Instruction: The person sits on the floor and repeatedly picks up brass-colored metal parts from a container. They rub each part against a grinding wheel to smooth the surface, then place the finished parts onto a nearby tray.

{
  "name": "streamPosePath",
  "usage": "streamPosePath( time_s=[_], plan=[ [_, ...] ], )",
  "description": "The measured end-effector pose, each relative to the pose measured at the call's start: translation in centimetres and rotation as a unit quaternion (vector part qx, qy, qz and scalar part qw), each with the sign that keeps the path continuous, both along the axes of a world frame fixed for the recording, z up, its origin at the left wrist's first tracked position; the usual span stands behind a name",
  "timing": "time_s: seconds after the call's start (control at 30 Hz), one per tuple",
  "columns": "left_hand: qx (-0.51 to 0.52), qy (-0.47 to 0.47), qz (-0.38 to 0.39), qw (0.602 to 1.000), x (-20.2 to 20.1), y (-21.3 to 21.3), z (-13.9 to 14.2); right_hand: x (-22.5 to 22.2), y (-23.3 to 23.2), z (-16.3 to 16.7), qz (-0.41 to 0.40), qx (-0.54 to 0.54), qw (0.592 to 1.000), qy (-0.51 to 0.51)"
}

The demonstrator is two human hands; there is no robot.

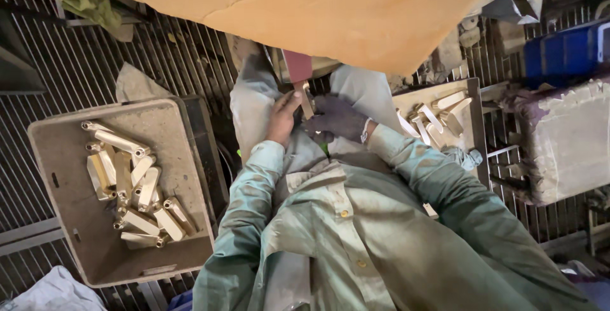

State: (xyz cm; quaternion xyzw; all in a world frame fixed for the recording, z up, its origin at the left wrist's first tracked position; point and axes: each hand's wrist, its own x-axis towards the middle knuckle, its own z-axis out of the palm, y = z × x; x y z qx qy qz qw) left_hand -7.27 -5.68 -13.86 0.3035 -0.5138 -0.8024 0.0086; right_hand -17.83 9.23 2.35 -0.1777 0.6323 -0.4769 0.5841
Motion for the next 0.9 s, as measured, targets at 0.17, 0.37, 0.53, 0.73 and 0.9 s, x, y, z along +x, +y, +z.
streamPosePath(
  time_s=[0.17, 0.37, 0.53, 0.73, 0.9],
  plan=[
    [0.108, -0.043, 0.102, 0.988, -1.6, 0.2, -1.9, -1.7, -1.2, -0.9, -0.01, 0.06, 0.998, -0.011],
    [0.271, -0.081, 0.109, 0.953, -4.4, -0.2, -2.9, -3.8, -3.2, -4.4, -0.04, 0.09, 0.994, -0.05],
    [0.266, -0.073, 0.119, 0.954, -5.9, -0.5, -2.8, -3.9, -4.1, -5.6, -0.081, 0.093, 0.989, -0.076],
    [0.132, -0.02, 0.109, 0.985, -2.8, 1.0, -1.9, -1.5, -1.6, -3.1, -0.011, 0.081, 0.997, 0.005],
    [-0.017, 0.012, 0.057, 0.998, -0.7, 1.7, 0.2, 0.3, 0.3, -1.5, 0.022, 0.015, 0.999, 0.038]
  ],
)
